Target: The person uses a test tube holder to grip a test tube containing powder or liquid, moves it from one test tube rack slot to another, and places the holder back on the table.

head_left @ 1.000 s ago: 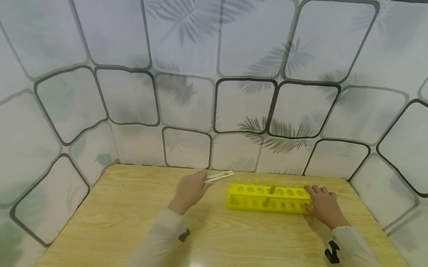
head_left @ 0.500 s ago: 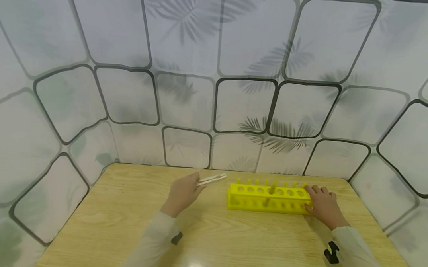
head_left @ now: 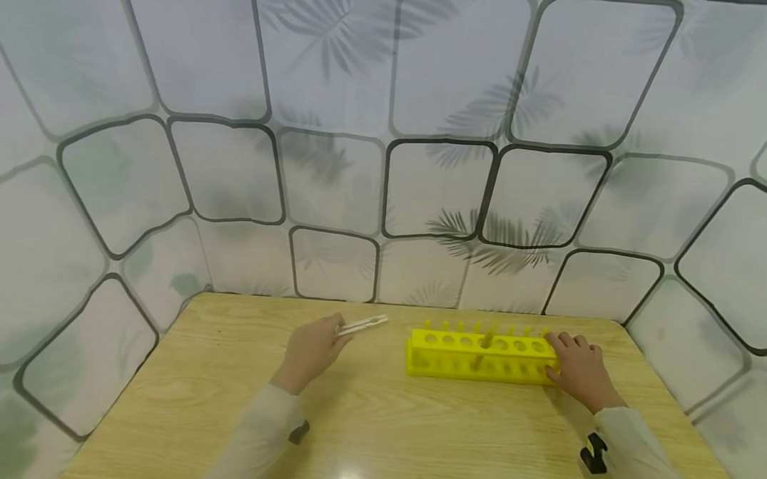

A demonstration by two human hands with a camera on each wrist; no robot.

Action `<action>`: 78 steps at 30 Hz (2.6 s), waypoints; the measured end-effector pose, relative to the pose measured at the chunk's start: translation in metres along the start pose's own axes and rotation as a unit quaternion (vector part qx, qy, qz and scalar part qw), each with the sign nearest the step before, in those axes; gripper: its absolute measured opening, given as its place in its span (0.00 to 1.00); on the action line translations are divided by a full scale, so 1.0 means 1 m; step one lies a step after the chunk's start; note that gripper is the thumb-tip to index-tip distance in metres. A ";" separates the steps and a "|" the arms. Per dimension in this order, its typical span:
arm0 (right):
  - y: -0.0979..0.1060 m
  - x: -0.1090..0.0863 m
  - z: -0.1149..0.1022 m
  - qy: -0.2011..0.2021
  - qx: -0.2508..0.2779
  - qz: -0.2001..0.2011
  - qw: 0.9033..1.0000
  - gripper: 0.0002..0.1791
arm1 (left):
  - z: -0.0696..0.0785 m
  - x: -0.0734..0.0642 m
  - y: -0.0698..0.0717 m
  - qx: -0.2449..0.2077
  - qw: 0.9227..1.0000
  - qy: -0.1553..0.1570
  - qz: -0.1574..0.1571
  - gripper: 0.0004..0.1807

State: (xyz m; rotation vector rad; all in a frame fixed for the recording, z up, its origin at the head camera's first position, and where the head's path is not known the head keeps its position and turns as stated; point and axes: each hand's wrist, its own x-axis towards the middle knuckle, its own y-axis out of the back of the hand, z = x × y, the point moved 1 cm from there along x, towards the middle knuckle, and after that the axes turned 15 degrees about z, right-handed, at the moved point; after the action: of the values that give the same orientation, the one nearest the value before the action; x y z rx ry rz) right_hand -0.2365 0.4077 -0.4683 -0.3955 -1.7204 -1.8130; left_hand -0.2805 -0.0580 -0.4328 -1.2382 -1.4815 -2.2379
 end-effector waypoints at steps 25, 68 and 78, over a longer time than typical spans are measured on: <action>0.000 -0.001 0.002 0.010 -0.020 0.030 0.999 0.35 | -0.026 -0.020 0.004 0.023 0.996 0.047 -0.073 0.10; -0.002 -0.004 0.002 0.007 -0.029 0.043 0.999 0.37 | -0.055 -0.043 0.008 0.000 0.980 0.117 -0.160 0.10; 0.001 -0.002 0.000 0.001 -0.023 0.025 0.999 0.36 | -0.061 -0.048 0.012 0.032 0.982 0.094 -0.158 0.10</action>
State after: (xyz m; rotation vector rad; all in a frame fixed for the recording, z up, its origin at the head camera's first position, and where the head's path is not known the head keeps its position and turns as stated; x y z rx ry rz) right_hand -0.2341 0.4084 -0.4686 -0.4524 -1.6562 -1.8191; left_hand -0.2757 -0.1277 -0.4685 -0.7908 -1.7601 -2.3978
